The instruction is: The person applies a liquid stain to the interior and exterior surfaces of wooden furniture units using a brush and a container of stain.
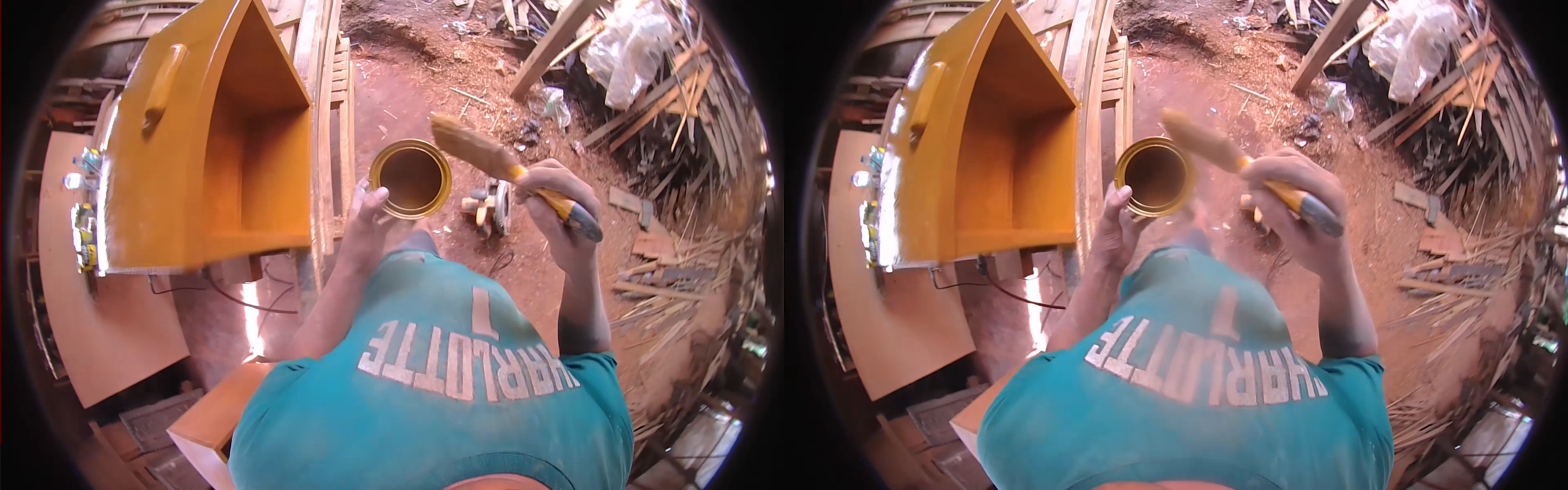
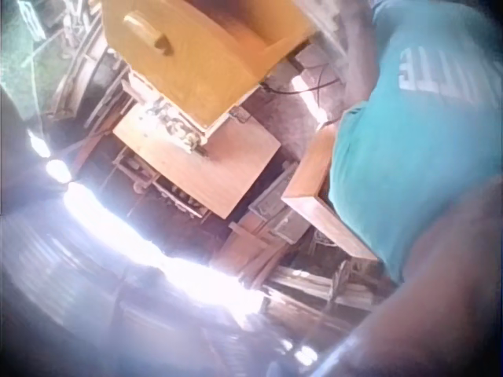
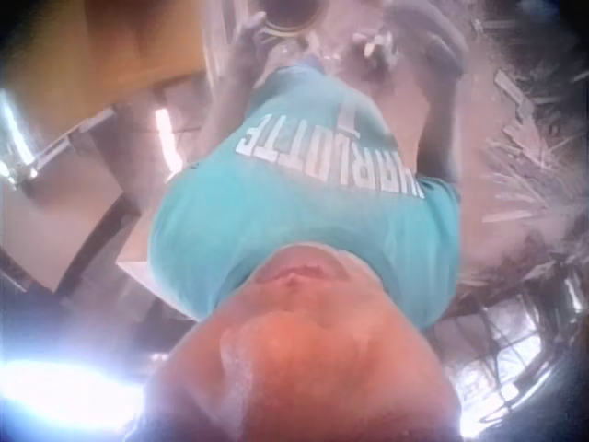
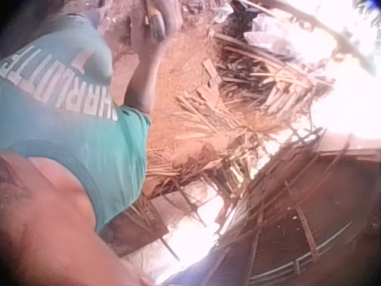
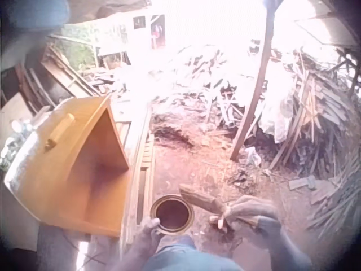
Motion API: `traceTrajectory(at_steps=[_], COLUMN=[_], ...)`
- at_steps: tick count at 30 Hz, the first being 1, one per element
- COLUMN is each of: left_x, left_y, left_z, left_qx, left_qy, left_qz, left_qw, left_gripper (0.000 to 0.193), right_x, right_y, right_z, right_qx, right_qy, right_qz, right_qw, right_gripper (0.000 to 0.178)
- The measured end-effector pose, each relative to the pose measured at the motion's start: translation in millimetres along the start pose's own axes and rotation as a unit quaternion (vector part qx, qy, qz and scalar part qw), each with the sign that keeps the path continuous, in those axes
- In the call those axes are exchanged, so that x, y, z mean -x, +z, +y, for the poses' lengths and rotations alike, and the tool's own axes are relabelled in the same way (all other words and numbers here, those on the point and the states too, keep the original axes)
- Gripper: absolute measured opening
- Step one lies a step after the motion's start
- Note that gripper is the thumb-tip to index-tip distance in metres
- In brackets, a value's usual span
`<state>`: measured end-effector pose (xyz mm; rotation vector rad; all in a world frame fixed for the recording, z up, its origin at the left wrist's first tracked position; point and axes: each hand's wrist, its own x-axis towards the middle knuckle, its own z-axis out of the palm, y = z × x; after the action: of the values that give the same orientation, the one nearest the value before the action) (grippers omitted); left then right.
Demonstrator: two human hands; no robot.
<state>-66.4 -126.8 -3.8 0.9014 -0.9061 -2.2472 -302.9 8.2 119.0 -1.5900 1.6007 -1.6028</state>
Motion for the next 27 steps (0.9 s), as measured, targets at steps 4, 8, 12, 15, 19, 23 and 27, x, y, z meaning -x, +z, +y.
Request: traceTrajectory(at_steps=[4,8,12,15,19,23,27], left_x=[-73.7,-119.9,-155.3,-179.6,-213.9,-253.5,-307.7], left_y=[7.4,14.4,24.4,19.9,24.0,41.3,66.7], left_z=[24.2,52.1,75.8,73.6,71.9,77.7,73.0], left_qx=[0.011,0.013,0.039,0.052,0.109,0.15,0.218], left_qy=[0.056,0.1,0.11,0.141,0.136,0.202,0.255], left_qz=[0.072,0.104,0.184,0.237,0.302,0.358,0.412], left_qw=[0.996,0.989,0.976,0.96,0.937,0.899,0.847], left_gripper=[0.094,0.095,0.095,0.091,0.086,0.079,0.07], right_x=[-100.5,-183.7,-257.6,-316.6,-397.2,-467.5,-527.2], right_y=[-2.2,12.7,45.2,50.2,44.6,47.4,58.0], right_z=[37.4,76.8,101.1,122.2,153.6,206.9,251.7], right_qx=[0.054,0.045,0.074,0.018,-0.034,-0.088,-0.133], right_qy=[-0.044,-0.034,-0.079,-0.07,0.031,0.09,0.111], right_qz=[-0.165,-0.274,-0.376,-0.424,-0.463,-0.505,-0.557], right_qw=[0.984,0.96,0.92,0.903,0.885,0.854,0.812], right_gripper=[0.019,0.021,0.02,0.018,0.014,0.015,0.014])
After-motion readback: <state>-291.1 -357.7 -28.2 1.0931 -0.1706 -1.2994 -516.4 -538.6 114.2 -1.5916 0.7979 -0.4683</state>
